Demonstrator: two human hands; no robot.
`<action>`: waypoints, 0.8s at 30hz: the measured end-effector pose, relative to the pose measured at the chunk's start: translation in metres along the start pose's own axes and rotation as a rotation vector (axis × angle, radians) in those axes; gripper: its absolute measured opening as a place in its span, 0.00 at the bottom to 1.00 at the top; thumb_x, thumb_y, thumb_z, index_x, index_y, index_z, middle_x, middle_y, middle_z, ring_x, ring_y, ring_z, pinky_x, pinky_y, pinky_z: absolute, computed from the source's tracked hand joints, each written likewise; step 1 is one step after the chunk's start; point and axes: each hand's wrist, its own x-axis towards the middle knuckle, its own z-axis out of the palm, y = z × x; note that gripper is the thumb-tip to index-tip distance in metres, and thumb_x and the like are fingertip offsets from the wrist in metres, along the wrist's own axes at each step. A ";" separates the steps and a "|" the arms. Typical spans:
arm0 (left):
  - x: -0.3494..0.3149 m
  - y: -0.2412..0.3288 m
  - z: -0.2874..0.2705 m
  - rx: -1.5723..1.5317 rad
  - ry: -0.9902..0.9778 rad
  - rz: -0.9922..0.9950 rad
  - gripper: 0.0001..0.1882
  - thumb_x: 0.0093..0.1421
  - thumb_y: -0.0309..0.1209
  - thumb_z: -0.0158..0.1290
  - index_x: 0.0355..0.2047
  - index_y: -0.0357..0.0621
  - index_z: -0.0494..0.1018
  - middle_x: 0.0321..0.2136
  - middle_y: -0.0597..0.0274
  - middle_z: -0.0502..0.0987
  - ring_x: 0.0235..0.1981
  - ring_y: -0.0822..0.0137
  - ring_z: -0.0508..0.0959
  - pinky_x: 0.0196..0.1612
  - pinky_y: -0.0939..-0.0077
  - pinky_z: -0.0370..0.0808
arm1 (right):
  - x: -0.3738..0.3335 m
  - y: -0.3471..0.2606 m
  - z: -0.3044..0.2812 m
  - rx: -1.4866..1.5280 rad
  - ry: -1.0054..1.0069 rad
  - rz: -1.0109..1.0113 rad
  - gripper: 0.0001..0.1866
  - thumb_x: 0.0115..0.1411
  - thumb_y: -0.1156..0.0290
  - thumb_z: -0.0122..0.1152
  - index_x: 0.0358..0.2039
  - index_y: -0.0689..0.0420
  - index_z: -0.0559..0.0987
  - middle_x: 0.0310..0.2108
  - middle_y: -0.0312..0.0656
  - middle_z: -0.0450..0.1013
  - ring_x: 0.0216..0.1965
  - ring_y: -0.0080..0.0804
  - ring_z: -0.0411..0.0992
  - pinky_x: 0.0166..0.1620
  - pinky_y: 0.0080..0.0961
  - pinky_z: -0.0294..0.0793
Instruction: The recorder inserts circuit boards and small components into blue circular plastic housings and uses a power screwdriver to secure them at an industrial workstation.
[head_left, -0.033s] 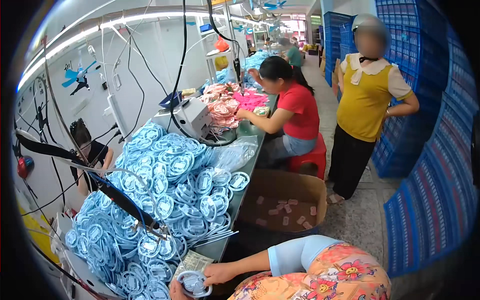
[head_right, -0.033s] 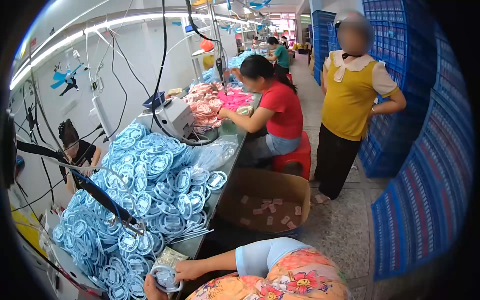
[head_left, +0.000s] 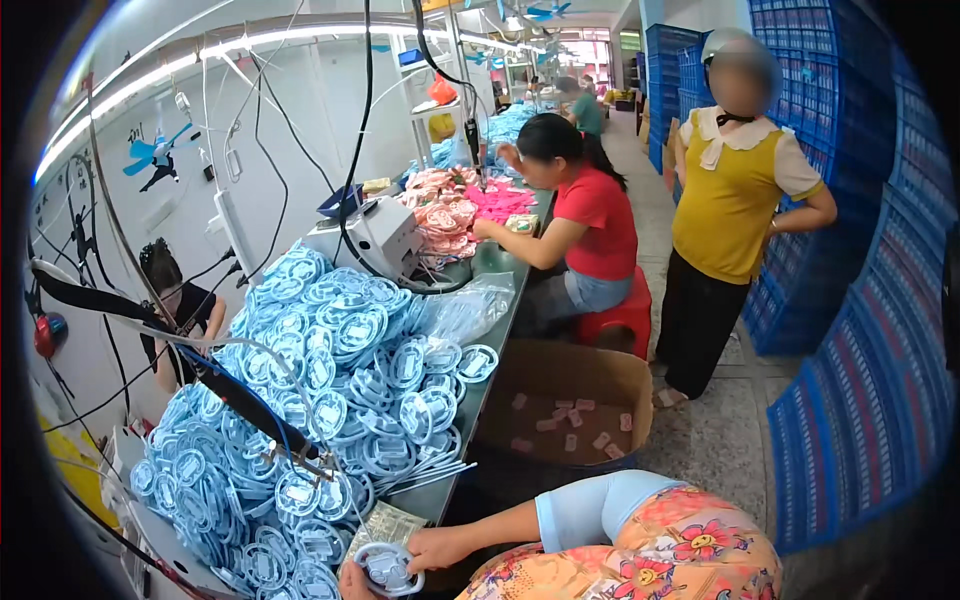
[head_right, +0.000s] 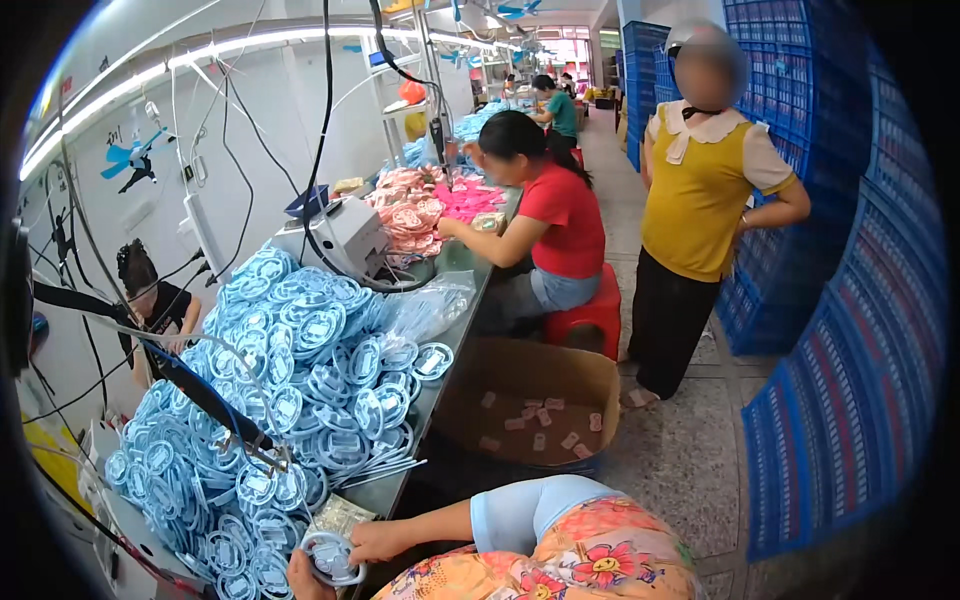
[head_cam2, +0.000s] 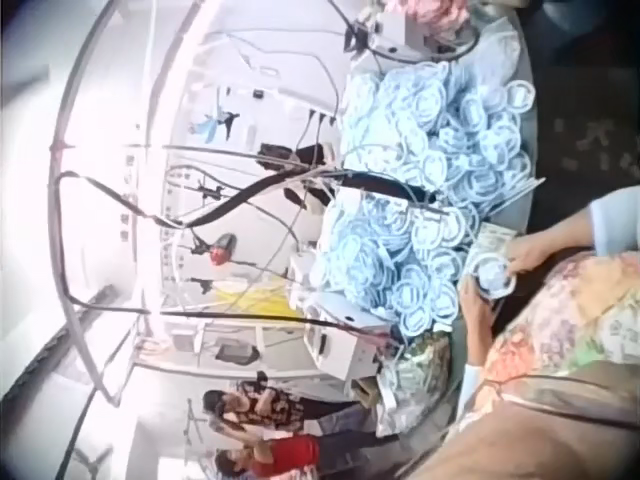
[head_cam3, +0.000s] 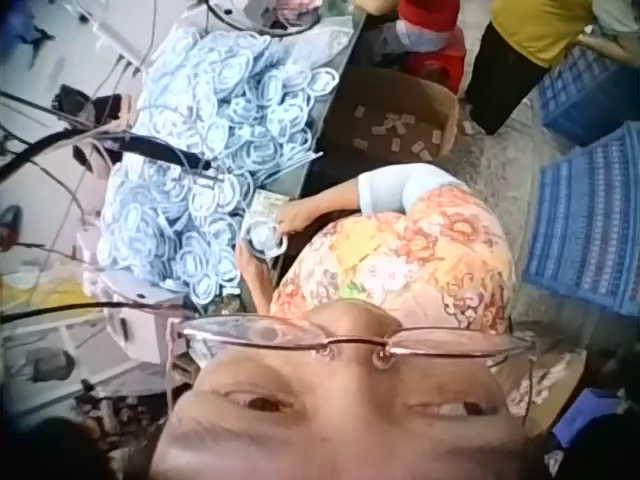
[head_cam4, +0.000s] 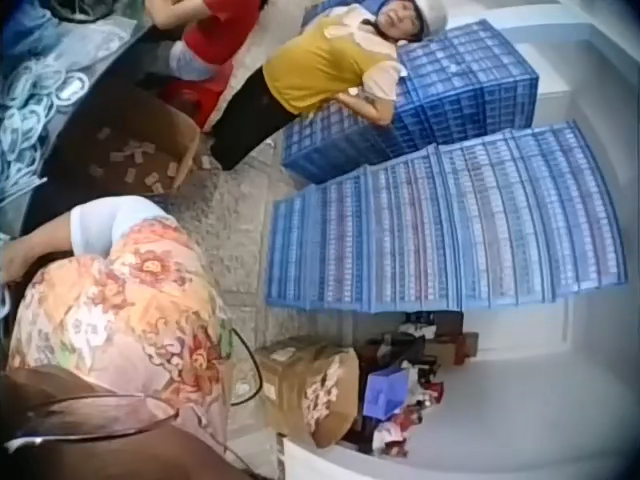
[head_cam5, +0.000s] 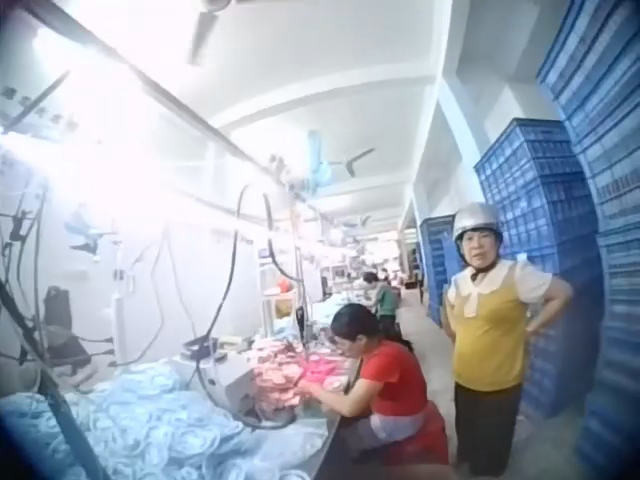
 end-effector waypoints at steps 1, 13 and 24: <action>0.003 -0.008 -0.005 0.181 -0.013 0.145 0.16 0.64 0.21 0.41 0.50 0.32 0.72 0.42 0.41 0.74 0.42 0.50 0.73 0.47 0.64 0.70 | -0.001 -0.001 0.001 0.063 -0.002 -0.005 0.19 0.61 0.60 0.56 0.21 0.63 0.76 0.13 0.37 0.67 0.15 0.26 0.66 0.21 0.27 0.64; 0.015 -0.022 -0.005 -0.396 -0.011 -0.042 0.15 0.68 0.29 0.43 0.49 0.32 0.72 0.43 0.49 0.76 0.42 0.59 0.76 0.45 0.67 0.73 | -0.005 -0.008 -0.001 0.075 0.053 -0.072 0.21 0.64 0.56 0.54 0.24 0.62 0.76 0.15 0.36 0.67 0.15 0.25 0.66 0.20 0.25 0.64; 0.004 -0.002 0.001 -0.183 0.044 0.019 0.13 0.68 0.31 0.44 0.40 0.34 0.75 0.33 0.60 0.75 0.33 0.70 0.73 0.35 0.74 0.72 | -0.005 -0.020 -0.002 0.036 0.121 -0.103 0.27 0.69 0.49 0.48 0.27 0.62 0.75 0.18 0.38 0.67 0.19 0.28 0.66 0.25 0.28 0.65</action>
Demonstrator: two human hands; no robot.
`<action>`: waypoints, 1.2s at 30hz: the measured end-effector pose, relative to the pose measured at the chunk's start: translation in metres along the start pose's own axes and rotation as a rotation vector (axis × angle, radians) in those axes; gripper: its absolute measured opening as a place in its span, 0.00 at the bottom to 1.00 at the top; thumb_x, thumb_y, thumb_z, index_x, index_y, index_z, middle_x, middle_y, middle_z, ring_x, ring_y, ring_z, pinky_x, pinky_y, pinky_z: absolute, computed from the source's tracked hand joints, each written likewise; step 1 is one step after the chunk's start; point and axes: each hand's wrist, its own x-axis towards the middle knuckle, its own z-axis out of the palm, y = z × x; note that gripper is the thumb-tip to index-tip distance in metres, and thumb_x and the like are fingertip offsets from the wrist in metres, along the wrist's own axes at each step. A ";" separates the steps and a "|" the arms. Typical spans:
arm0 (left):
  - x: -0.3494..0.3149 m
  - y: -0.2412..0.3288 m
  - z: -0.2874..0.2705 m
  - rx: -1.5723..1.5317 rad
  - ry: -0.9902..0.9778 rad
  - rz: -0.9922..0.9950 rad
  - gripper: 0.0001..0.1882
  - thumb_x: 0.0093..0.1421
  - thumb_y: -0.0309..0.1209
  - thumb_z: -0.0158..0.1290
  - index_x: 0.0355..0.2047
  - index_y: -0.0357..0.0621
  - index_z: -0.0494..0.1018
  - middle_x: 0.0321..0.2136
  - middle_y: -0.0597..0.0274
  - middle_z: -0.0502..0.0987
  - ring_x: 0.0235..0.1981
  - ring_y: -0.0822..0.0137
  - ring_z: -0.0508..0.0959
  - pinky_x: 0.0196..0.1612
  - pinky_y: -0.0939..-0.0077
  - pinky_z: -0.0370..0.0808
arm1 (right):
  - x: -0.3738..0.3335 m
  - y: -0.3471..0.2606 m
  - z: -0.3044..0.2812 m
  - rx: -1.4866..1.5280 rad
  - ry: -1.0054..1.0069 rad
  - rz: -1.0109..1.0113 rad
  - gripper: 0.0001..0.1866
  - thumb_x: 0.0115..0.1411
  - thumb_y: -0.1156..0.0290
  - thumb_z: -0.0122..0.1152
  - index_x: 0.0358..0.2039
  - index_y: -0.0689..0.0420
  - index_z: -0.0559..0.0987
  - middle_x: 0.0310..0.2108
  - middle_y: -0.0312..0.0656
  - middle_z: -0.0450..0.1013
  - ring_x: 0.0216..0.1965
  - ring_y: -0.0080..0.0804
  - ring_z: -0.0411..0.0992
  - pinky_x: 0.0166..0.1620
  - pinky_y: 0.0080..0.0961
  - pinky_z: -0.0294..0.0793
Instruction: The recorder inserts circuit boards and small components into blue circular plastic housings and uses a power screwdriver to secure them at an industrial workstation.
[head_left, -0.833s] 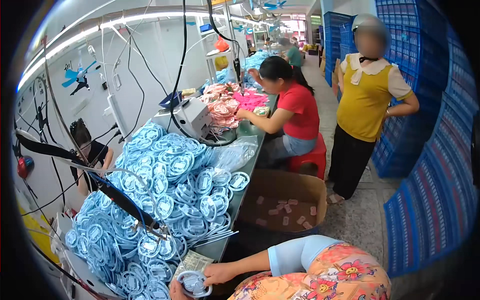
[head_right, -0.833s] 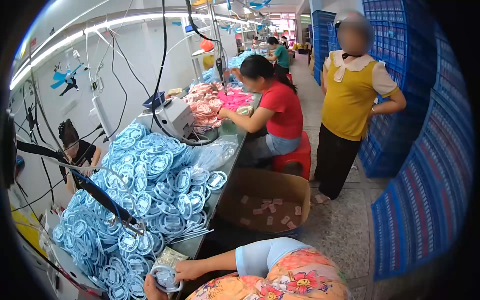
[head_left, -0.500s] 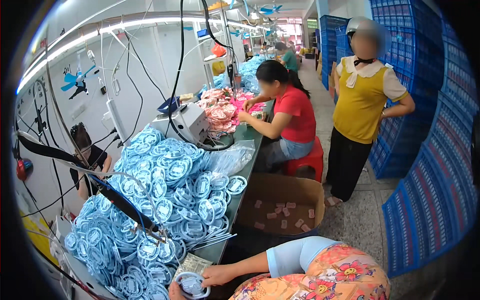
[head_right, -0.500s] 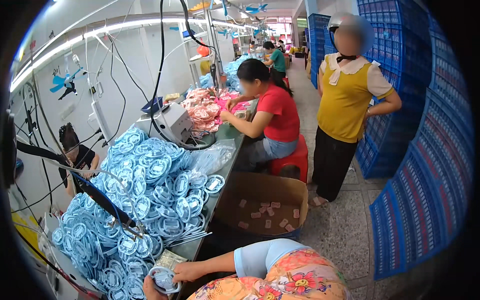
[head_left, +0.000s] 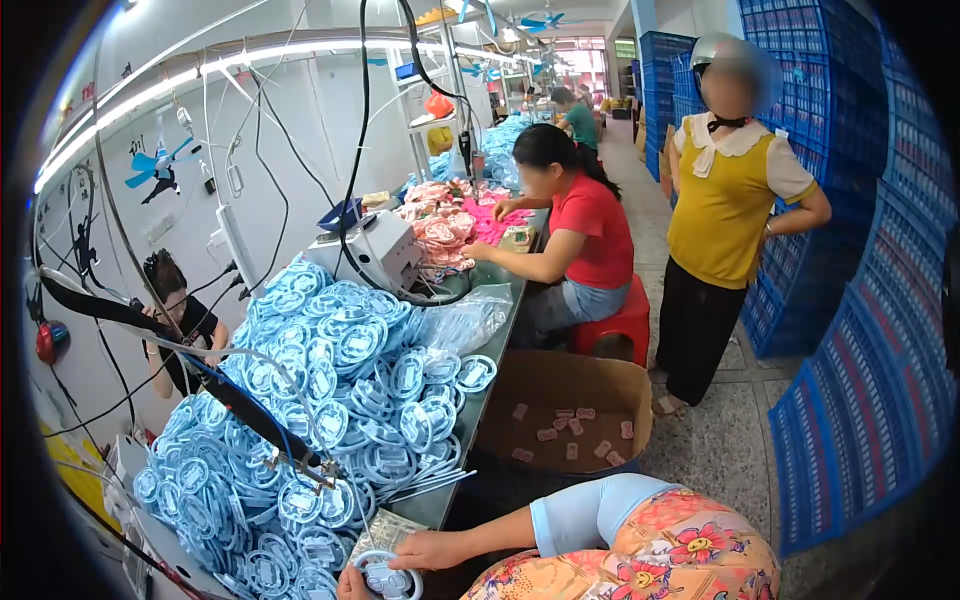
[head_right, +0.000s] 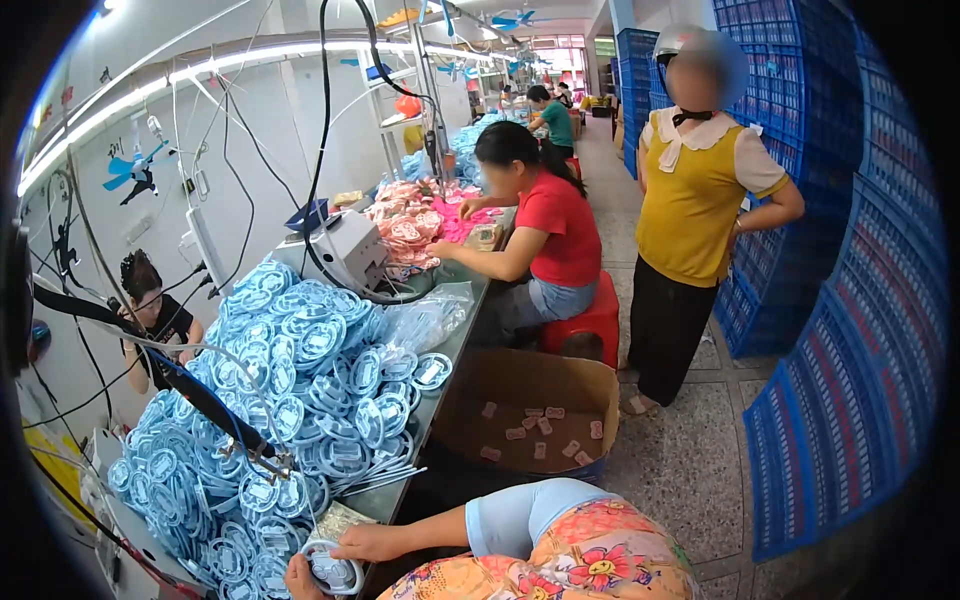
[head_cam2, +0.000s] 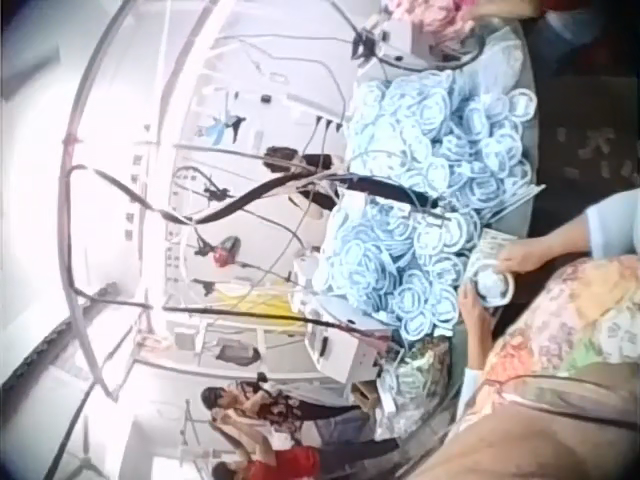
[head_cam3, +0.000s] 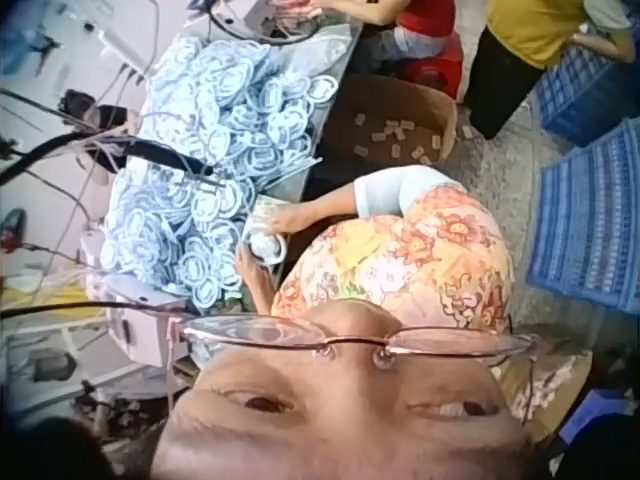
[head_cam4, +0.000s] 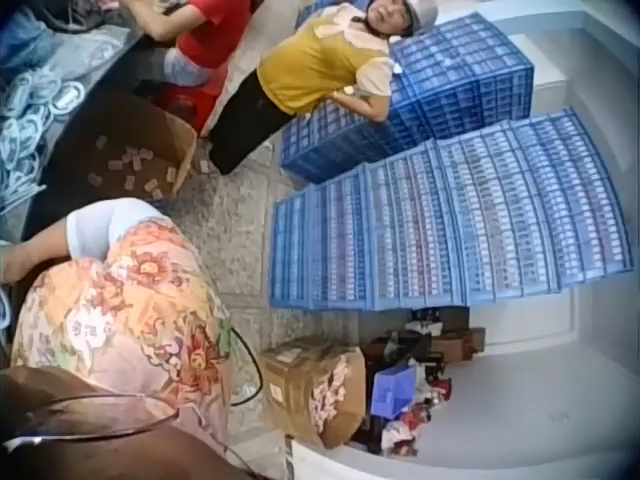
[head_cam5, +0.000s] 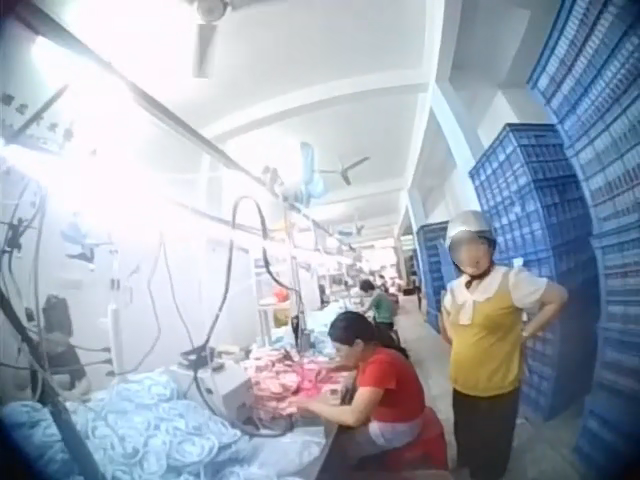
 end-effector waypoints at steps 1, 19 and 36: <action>0.001 -0.002 -0.001 -0.003 0.002 0.001 0.13 0.68 0.31 0.44 0.40 0.34 0.75 0.33 0.60 0.75 0.33 0.70 0.73 0.35 0.74 0.72 | 0.000 0.004 0.001 -0.084 0.026 -0.085 0.27 0.69 0.50 0.47 0.27 0.63 0.75 0.19 0.41 0.68 0.21 0.32 0.67 0.28 0.31 0.66; 0.020 -0.047 -0.039 0.652 -0.299 0.784 0.23 0.61 0.14 0.43 0.58 0.36 0.68 0.40 0.50 0.70 0.35 0.61 0.72 0.33 0.72 0.71 | 0.005 0.005 -0.005 -0.068 0.192 -0.085 0.25 0.69 0.50 0.47 0.31 0.62 0.75 0.21 0.42 0.68 0.27 0.31 0.66 0.36 0.35 0.67; -0.002 -0.006 -0.001 0.932 -0.215 0.464 0.18 0.60 0.21 0.53 0.50 0.26 0.70 0.39 0.48 0.78 0.34 0.61 0.75 0.39 0.69 0.72 | 0.000 -0.005 -0.034 -0.716 0.268 -0.317 0.13 0.60 0.66 0.58 0.43 0.57 0.69 0.40 0.47 0.65 0.36 0.51 0.73 0.34 0.43 0.74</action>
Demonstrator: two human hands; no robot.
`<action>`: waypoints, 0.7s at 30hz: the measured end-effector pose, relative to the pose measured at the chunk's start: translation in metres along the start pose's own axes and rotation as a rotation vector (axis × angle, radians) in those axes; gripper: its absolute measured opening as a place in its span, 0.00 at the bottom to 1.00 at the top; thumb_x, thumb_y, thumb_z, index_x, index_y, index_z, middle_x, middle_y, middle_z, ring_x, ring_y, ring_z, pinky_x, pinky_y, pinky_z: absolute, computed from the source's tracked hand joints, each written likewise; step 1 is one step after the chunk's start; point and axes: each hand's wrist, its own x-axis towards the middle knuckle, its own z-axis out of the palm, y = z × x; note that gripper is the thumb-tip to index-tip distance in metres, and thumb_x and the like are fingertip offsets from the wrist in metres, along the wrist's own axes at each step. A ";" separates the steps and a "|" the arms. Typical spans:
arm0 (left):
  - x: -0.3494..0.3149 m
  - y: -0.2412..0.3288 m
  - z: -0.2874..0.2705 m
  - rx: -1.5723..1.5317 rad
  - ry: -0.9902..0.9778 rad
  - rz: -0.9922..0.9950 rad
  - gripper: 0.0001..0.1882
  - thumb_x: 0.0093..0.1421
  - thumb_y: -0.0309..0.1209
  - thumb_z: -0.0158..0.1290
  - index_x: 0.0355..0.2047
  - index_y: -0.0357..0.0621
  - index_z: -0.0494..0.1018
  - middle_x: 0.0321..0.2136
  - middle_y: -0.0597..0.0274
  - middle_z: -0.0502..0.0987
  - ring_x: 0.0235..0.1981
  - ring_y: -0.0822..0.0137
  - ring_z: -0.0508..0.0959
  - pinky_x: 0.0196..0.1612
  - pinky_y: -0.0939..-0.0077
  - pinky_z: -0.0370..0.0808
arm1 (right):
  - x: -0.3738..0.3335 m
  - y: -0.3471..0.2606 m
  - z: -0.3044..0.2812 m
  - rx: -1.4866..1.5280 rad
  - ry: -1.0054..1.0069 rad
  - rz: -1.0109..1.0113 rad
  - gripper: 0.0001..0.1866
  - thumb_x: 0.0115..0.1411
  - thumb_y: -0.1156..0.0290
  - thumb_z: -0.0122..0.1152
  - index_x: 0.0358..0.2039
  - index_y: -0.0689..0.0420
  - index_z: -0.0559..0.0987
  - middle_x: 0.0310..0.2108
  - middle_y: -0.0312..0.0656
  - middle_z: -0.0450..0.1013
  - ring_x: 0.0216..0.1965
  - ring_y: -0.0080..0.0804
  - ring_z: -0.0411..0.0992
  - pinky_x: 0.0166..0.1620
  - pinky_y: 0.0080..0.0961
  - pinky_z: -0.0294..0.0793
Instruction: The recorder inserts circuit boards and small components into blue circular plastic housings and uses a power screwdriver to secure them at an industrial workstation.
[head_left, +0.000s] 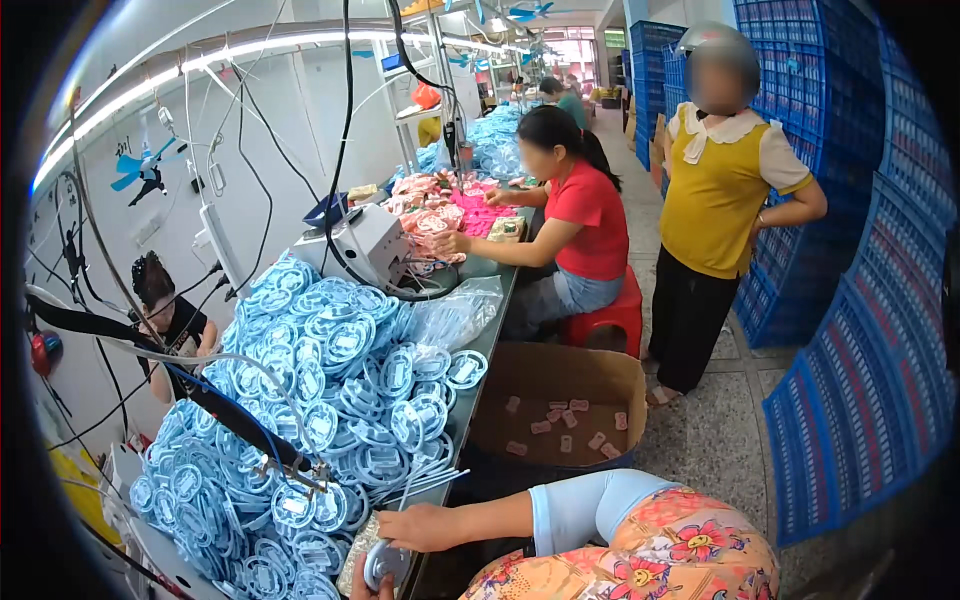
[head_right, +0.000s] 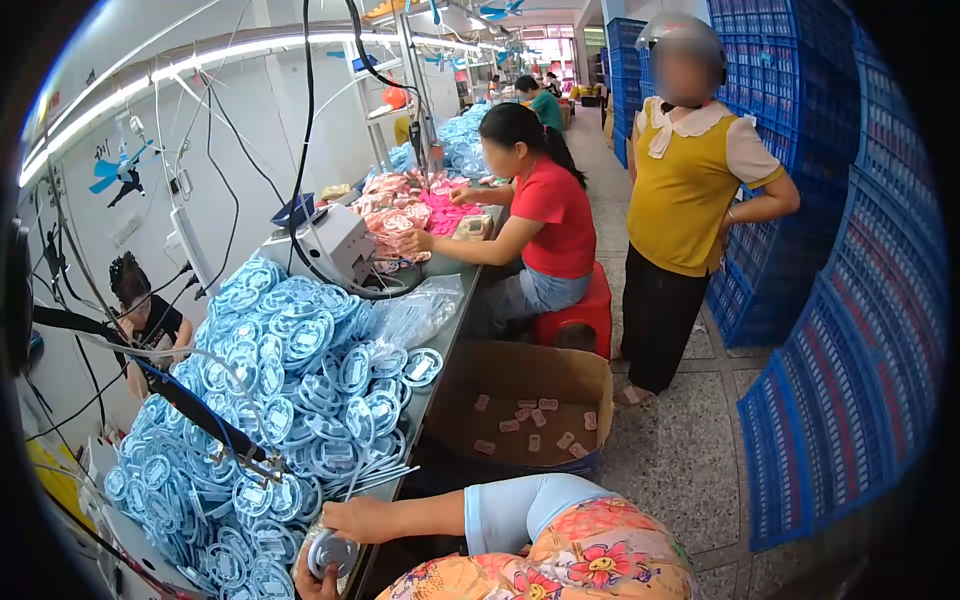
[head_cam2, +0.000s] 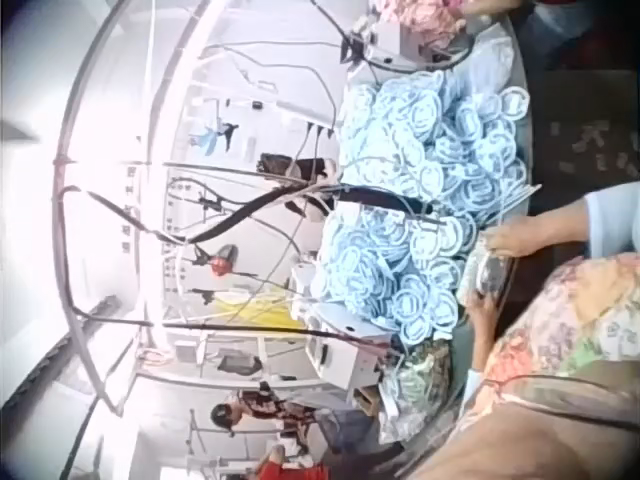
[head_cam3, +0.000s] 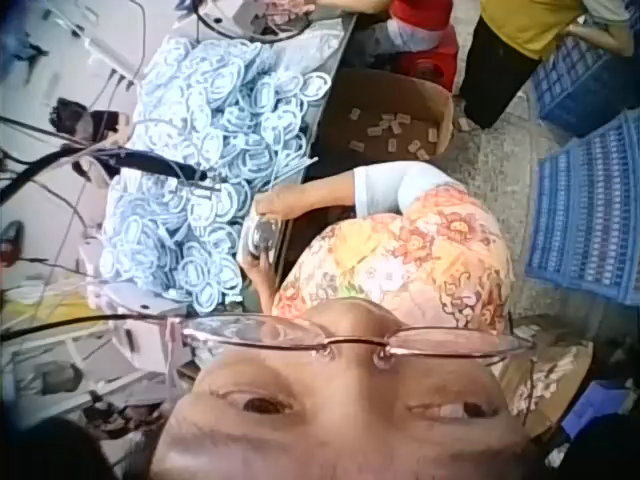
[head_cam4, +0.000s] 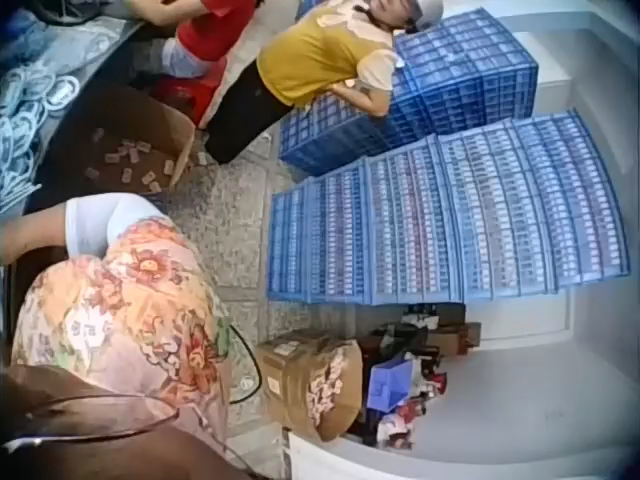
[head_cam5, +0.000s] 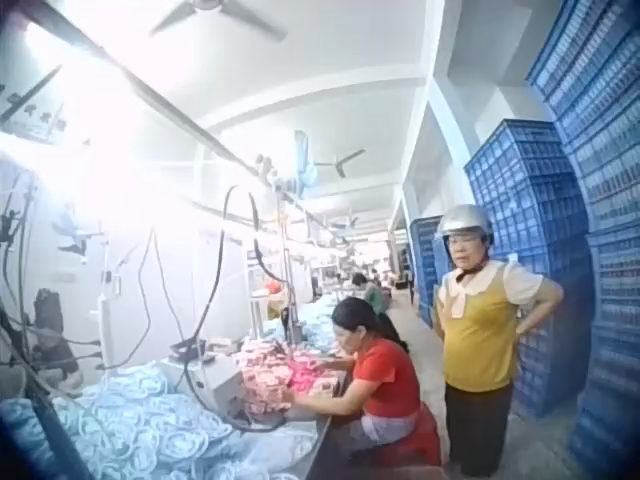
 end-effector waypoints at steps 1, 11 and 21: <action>0.000 -0.005 0.001 -0.051 0.017 0.063 0.19 0.60 0.21 0.53 0.52 0.26 0.70 0.43 0.47 0.77 0.40 0.60 0.75 0.44 0.69 0.72 | 0.000 0.001 -0.003 -0.017 -0.094 -0.017 0.13 0.59 0.67 0.58 0.42 0.58 0.69 0.40 0.46 0.65 0.37 0.51 0.73 0.35 0.43 0.74; -0.011 -0.022 -0.005 -0.145 -0.074 0.044 0.22 0.62 0.19 0.51 0.57 0.28 0.66 0.53 0.49 0.73 0.52 0.59 0.73 0.54 0.72 0.69 | 0.002 0.003 -0.002 -0.036 -0.242 -0.073 0.11 0.57 0.68 0.60 0.37 0.59 0.71 0.38 0.46 0.68 0.37 0.50 0.73 0.37 0.45 0.73; -0.007 -0.030 -0.005 -0.241 -0.097 0.015 0.23 0.62 0.20 0.53 0.58 0.31 0.66 0.55 0.50 0.70 0.51 0.61 0.72 0.53 0.73 0.69 | 0.001 0.003 0.003 0.006 -0.126 -0.043 0.09 0.58 0.68 0.59 0.38 0.57 0.73 0.37 0.43 0.69 0.35 0.50 0.74 0.34 0.44 0.74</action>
